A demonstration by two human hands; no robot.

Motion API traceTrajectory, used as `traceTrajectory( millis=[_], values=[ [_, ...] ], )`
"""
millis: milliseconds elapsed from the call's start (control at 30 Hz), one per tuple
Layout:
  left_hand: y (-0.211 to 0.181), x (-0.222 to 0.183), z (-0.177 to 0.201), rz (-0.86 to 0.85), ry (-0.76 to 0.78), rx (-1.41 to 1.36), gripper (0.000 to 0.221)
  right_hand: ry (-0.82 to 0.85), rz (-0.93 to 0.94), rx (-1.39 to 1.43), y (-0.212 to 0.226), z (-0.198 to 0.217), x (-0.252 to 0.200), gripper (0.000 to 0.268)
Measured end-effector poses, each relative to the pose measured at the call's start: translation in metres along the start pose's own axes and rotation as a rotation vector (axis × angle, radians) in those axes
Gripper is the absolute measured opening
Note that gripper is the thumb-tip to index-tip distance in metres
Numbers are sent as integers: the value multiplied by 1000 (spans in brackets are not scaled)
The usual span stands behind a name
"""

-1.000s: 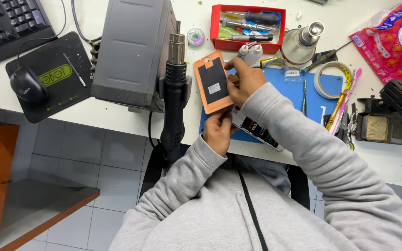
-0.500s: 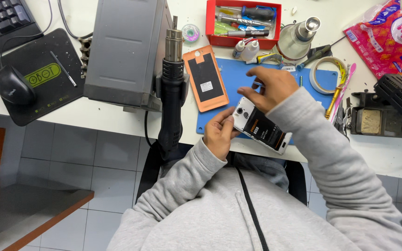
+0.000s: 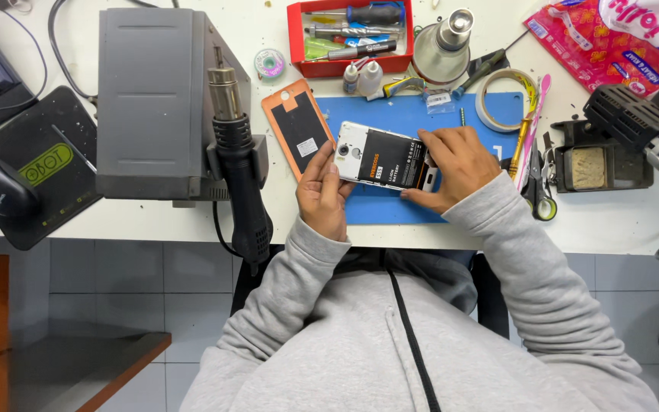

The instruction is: The person removes the back cover of a smartphone, then uses a screwdriver to unscrew and remove the battery connector bracket and the battery. The back cover and removed parts are placed on the workbench.

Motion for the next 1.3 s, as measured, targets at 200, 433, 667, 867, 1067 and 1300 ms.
traceTrajectory(
  millis=[200,433,667,867,1067,1300],
  values=[
    [2,2,-1,15,24,3,51,-46,-7,55,-7,3,-5,110],
    [0,0,-4,3,57,16,50,-32,-63,246,-22,3,-2,111],
    [-12,-2,-13,-46,87,28,47,-15,-109,400,-40,-15,0,78],
    [-27,-1,-26,-88,118,-5,48,-28,-154,428,-30,0,5,57],
    [-19,9,-27,-172,234,41,50,-68,-179,518,-32,-7,6,53],
    [-30,-1,-6,-213,188,325,40,-141,-142,636,-26,16,-1,59]
  ],
)
Point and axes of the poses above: each hand's wrist, its own x-axis towards the middle knuckle, its own z-axis out of the back of the hand, y = z × x, the point moved 10 cm from there along x, towards the middle knuckle, and after that the axes turned 15 degrees about -z, right-handed, at the moved point
